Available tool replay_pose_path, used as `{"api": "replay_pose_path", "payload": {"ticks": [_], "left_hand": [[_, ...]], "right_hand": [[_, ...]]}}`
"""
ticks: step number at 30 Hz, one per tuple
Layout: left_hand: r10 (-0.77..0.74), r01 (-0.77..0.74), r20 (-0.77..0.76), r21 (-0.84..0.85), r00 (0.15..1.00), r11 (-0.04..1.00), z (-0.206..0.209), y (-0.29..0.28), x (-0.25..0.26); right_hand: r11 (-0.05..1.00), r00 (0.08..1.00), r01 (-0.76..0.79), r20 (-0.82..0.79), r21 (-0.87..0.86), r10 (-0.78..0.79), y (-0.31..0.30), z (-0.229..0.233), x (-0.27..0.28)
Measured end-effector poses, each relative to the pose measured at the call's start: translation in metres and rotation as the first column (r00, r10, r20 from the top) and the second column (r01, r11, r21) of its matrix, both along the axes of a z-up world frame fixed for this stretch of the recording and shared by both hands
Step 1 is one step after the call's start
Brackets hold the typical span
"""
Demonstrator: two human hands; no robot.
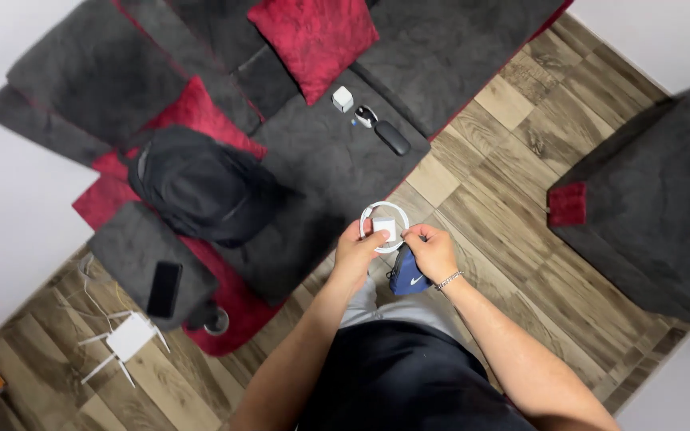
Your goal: The person picks up a white charging cable and power adapter from the desk, coils the cable by hand, and carries the charger and a small pouch to the coffee table in the living room, arranging the charger items on the table. The person then walks back to the desk and touches the laptop.
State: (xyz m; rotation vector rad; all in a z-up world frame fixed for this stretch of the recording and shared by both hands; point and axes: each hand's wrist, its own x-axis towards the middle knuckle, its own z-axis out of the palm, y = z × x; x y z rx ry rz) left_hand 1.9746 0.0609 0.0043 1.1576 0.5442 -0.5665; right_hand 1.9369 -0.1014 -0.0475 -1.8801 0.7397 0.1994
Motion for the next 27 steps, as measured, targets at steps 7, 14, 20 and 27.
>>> {"api": "replay_pose_path", "payload": {"ticks": [7, 14, 20, 27], "left_hand": [[-0.072, 0.068, 0.037, 0.098, 0.997, 0.993, -0.05, 0.015, 0.106], [0.035, -0.016, -0.144, 0.131, 0.989, 0.991, -0.05, 0.013, 0.169], [0.25, -0.235, -0.181, 0.098, 0.951, 0.967, -0.098, -0.006, 0.227], [0.392, -0.364, -0.159, 0.179, 0.906, 0.914, -0.175, -0.01, 0.296]], "right_hand": [[0.989, 0.994, -0.083, -0.063, 0.123, 0.091, 0.011, -0.025, 0.092], [0.984, 0.986, -0.119, -0.104, 0.135, 0.133, -0.001, -0.073, 0.177], [0.954, 0.93, -0.28, -0.214, 0.111, 0.298, -0.018, -0.094, 0.26], [0.913, 0.891, -0.365, -0.216, 0.181, 0.399, -0.045, -0.124, 0.354]]}}
